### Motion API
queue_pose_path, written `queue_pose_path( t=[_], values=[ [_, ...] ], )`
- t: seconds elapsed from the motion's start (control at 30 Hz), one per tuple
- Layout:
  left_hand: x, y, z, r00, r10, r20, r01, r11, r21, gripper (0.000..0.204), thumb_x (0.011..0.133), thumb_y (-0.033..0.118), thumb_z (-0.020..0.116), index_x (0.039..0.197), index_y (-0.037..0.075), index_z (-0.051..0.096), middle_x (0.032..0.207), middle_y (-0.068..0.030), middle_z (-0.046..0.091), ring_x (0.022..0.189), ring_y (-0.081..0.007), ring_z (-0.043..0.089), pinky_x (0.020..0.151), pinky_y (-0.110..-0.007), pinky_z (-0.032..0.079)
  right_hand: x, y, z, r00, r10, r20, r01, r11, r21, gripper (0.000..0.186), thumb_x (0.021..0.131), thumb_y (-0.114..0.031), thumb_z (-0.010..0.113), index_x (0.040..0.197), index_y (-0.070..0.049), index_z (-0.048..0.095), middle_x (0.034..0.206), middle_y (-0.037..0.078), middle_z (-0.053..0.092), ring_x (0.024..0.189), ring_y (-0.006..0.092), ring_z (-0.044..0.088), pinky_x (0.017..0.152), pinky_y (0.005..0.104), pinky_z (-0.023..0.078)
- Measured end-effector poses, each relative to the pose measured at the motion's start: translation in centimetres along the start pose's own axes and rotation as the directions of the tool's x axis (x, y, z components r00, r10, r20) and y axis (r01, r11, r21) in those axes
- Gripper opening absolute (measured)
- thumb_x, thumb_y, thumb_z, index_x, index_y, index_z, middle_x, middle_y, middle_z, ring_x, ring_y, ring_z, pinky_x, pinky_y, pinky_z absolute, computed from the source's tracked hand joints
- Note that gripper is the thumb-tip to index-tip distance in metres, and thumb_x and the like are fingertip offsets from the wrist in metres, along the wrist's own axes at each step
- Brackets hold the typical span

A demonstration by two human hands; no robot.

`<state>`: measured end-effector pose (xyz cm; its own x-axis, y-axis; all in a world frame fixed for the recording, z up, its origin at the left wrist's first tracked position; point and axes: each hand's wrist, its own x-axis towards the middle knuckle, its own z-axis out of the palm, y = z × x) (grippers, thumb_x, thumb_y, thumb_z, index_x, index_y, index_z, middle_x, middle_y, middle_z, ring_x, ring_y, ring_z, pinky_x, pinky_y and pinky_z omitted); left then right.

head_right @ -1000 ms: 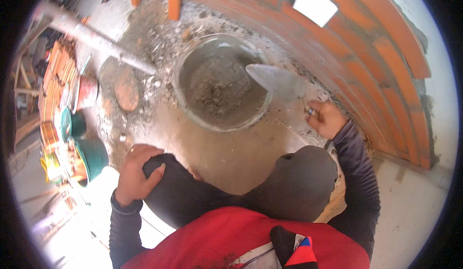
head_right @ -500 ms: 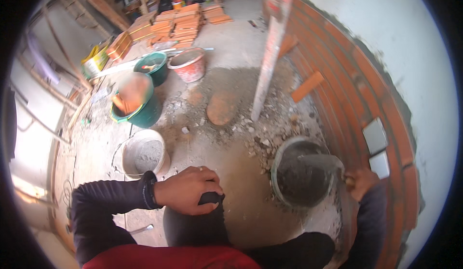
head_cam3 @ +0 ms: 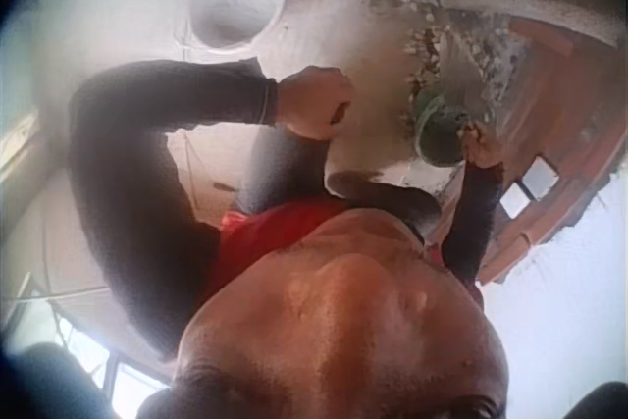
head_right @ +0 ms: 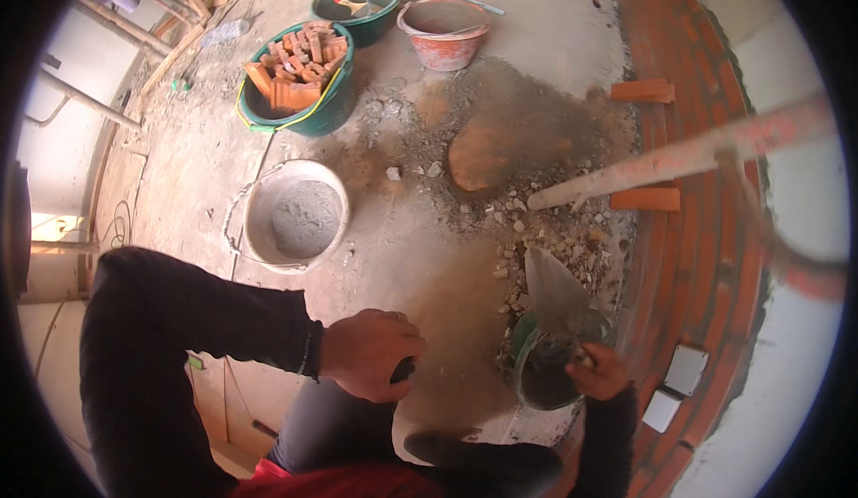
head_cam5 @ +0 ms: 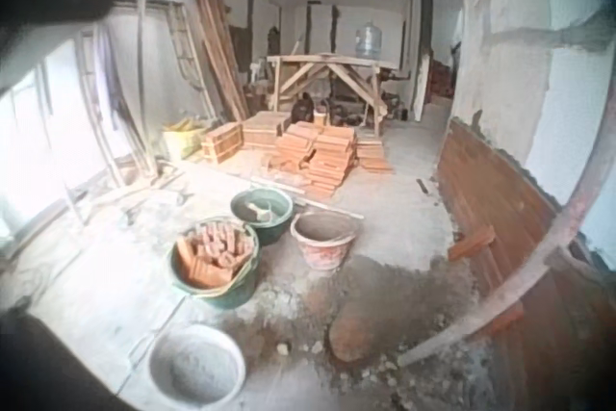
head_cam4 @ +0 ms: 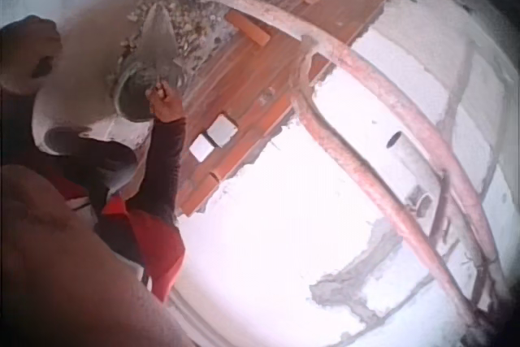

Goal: The person applies mortar to the back of a brick tile using a trowel and presses the tile onto a wall. They use a hammer and the handle of the trowel to tap the tile into place.

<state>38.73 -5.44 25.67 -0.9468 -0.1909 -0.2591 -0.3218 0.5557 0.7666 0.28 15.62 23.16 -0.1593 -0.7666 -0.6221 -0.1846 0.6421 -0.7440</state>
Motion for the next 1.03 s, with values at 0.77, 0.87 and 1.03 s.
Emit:
queue_pose_path(
  t=[0.77, 0.87, 1.03],
  values=[
    [-9.4, 3.5, -1.0, 0.831, -0.556, 0.030, 0.517, 0.751, -0.411, 0.041, 0.076, 0.049, 0.063, 0.090, 0.012, 0.076, 0.082, -0.0164, 0.073, 0.077, -0.0354, 0.070, 0.073, -0.044, 0.056, -0.4, -20.3, 18.8, 0.833, 0.554, -0.011, -0.478, 0.728, 0.492, 0.015, 0.086, -0.007, 0.067, 0.096, -0.004, 0.057, 0.072, 0.008, 0.057, 0.054, 0.0209, 0.058, 0.050, 0.0358, 0.048],
    [-9.4, 3.0, -1.5, 0.808, -0.589, 0.021, 0.552, 0.743, -0.378, 0.044, 0.076, 0.051, 0.063, 0.092, 0.012, 0.076, 0.084, -0.0186, 0.073, 0.079, -0.0374, 0.070, 0.076, -0.046, 0.056, -0.3, -24.6, 19.2, 0.894, 0.439, -0.091, -0.348, 0.808, 0.476, 0.016, 0.086, -0.007, 0.066, 0.097, -0.005, 0.054, 0.071, 0.006, 0.056, 0.053, 0.0184, 0.056, 0.050, 0.0336, 0.047],
    [-8.9, 0.2, -7.6, 0.718, -0.664, 0.207, 0.680, 0.609, -0.408, 0.039, 0.081, 0.042, 0.062, 0.092, 0.007, 0.075, 0.099, -0.0255, 0.068, 0.105, -0.0432, 0.064, 0.091, -0.049, 0.052, 2.0, -25.6, 21.9, 0.895, 0.407, -0.182, -0.286, 0.837, 0.466, 0.017, 0.089, -0.010, 0.065, 0.097, -0.009, 0.050, 0.069, 0.004, 0.055, 0.054, 0.0157, 0.055, 0.049, 0.0301, 0.046]
  ],
)
